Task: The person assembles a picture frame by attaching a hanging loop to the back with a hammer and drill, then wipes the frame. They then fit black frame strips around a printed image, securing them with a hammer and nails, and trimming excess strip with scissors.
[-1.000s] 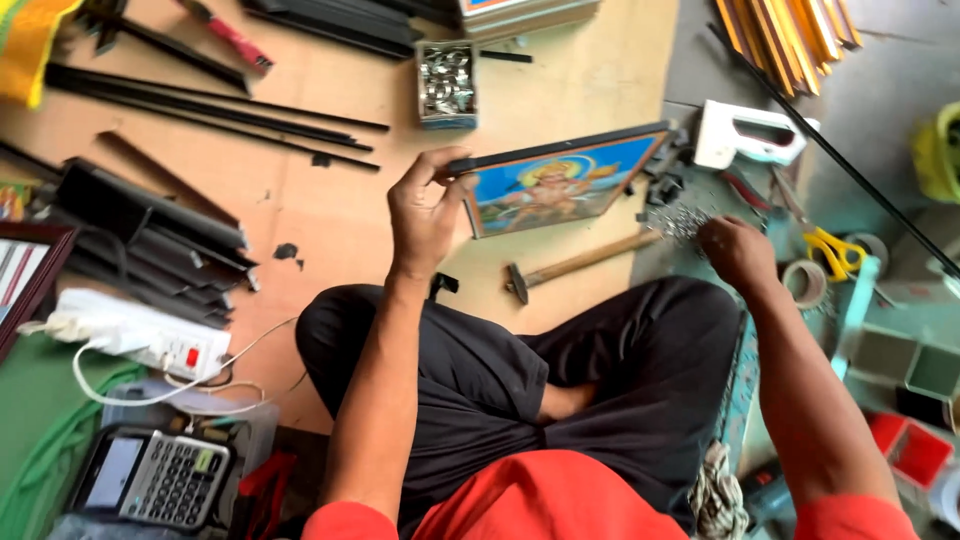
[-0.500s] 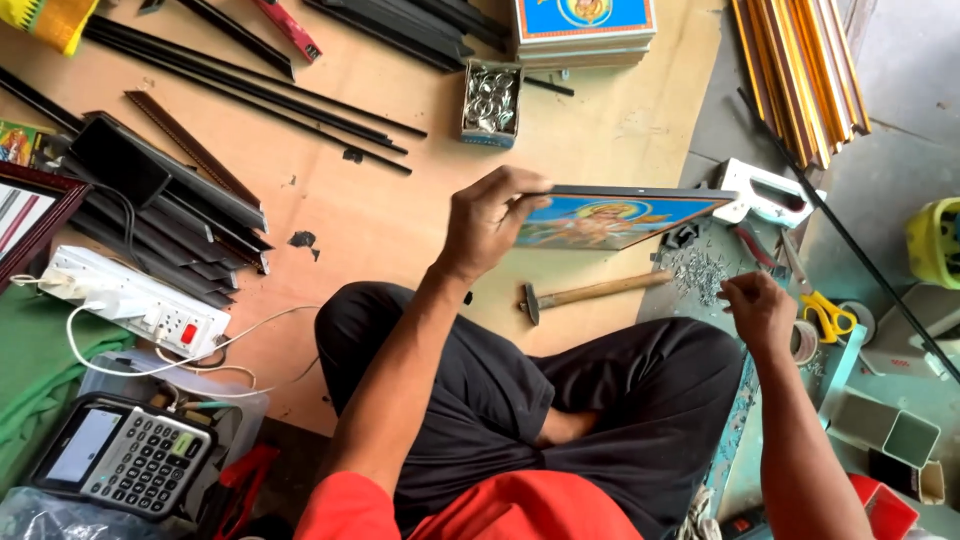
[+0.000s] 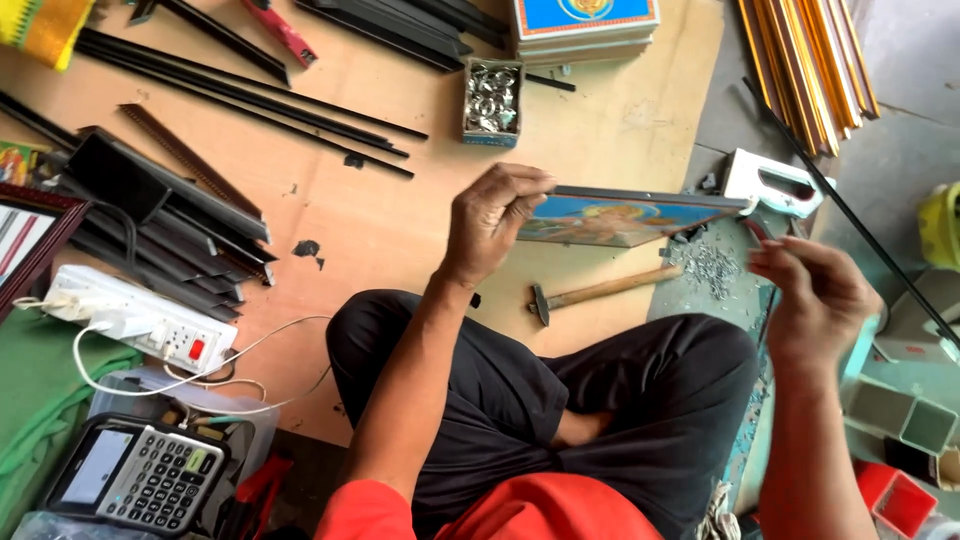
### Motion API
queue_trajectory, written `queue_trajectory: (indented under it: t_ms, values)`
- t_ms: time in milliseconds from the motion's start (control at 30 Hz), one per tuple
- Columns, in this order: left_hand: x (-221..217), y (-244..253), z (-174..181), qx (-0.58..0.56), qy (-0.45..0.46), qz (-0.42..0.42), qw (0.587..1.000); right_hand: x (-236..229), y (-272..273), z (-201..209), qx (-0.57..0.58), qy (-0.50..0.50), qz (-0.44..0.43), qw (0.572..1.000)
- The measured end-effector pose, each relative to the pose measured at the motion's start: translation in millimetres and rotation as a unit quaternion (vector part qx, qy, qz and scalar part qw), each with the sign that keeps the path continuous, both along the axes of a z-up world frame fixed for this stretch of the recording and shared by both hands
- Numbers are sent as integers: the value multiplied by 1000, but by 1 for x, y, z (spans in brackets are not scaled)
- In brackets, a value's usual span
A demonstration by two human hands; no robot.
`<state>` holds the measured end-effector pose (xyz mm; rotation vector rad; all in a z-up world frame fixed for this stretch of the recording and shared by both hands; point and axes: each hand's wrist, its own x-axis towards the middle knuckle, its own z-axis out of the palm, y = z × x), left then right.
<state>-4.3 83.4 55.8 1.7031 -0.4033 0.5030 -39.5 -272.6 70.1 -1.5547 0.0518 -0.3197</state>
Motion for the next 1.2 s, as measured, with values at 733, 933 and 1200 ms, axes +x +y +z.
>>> queue_trajectory:
  t_ms: [733, 933, 1200]
  values:
    - [3, -2, -34, -199, 96, -61, 974, 71, 172, 51, -378, -164, 233, 881]
    - [-1, -1, -30, -203, 97, -68, 972, 66, 179, 56, -401, -142, 228, 876]
    - [-3, 1, -13, -168, 132, -66, 975, 63, 176, 35, -398, -308, 193, 842]
